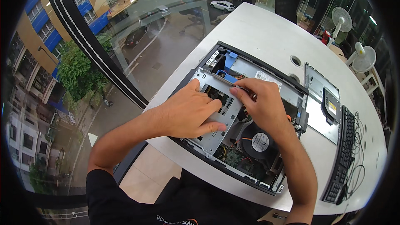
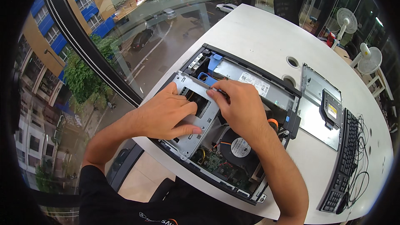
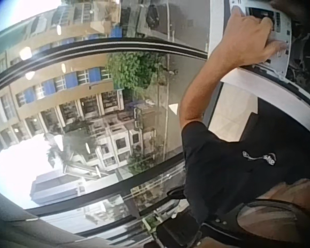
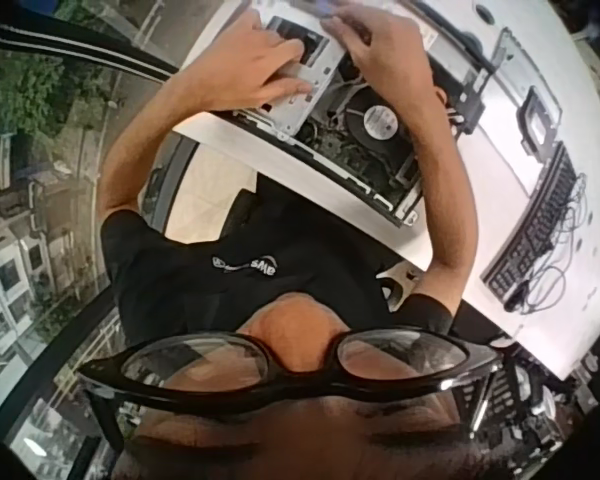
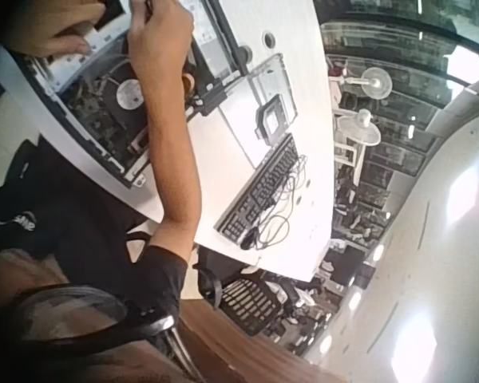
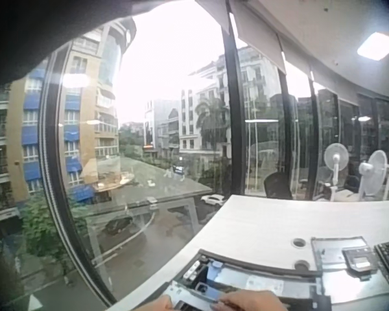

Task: The user disassembles a desktop computer, removing the side panel, RAM modules, and an optical drive.

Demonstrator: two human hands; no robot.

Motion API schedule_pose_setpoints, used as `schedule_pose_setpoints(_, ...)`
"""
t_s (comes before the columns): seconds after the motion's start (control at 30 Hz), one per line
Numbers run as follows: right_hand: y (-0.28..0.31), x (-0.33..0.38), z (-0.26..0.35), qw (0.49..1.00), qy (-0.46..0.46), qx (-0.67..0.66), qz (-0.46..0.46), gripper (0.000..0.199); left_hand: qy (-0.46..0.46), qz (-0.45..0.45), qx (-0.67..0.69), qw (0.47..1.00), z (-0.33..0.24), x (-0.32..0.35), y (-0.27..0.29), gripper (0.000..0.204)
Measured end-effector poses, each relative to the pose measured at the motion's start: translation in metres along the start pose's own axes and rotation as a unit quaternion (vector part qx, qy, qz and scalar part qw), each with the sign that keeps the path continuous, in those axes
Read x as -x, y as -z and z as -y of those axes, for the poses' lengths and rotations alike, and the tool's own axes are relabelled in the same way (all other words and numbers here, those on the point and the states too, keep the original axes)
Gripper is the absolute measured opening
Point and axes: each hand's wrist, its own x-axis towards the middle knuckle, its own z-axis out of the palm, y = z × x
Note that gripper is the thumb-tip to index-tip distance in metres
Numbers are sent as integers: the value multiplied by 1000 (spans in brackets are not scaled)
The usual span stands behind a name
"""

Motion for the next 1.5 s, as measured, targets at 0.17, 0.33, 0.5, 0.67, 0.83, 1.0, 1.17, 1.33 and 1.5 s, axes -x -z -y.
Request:
schedule_pose_setpoints(0.17, 0, 0, 0, 999, -4, 54, 8, 21, 15, 7, 20, 1000, -2, 1, -1, 41)
schedule_pose_setpoints(0.33, -10, 1, -14, 993, 99, 41, -53, 19, 21, 21, 32, 999, -1, 0, -2, 40)
schedule_pose_setpoints(0.5, -14, 0, -27, 977, 163, 138, -2, 15, 6, 35, 36, 999, 3, 0, -10, 49)
schedule_pose_setpoints(0.67, -13, 3, -19, 975, 117, 187, 6, 15, 7, 42, 34, 999, 5, 1, -10, 51)
schedule_pose_setpoints(0.83, -13, 4, -16, 983, 78, 164, 35, 18, 32, 74, 45, 996, 4, 0, -7, 46)
schedule_pose_setpoints(1.0, -6, 2, -21, 992, 53, 95, 71, 17, 23, 88, 63, 994, 5, -2, -4, 47)
schedule_pose_setpoints(1.17, 10, -3, -19, 996, 41, 53, 52, 17, 32, 72, 47, 996, 2, 2, -5, 45)
schedule_pose_setpoints(1.33, 17, 0, -28, 997, -41, 38, -45, 14, 27, 2, 19, 999, 0, 3, -10, 45)
schedule_pose_setpoints(1.5, 12, 3, -29, 987, 13, 162, 15, 15, 37, 24, -8, 999, -1, 1, -7, 46)
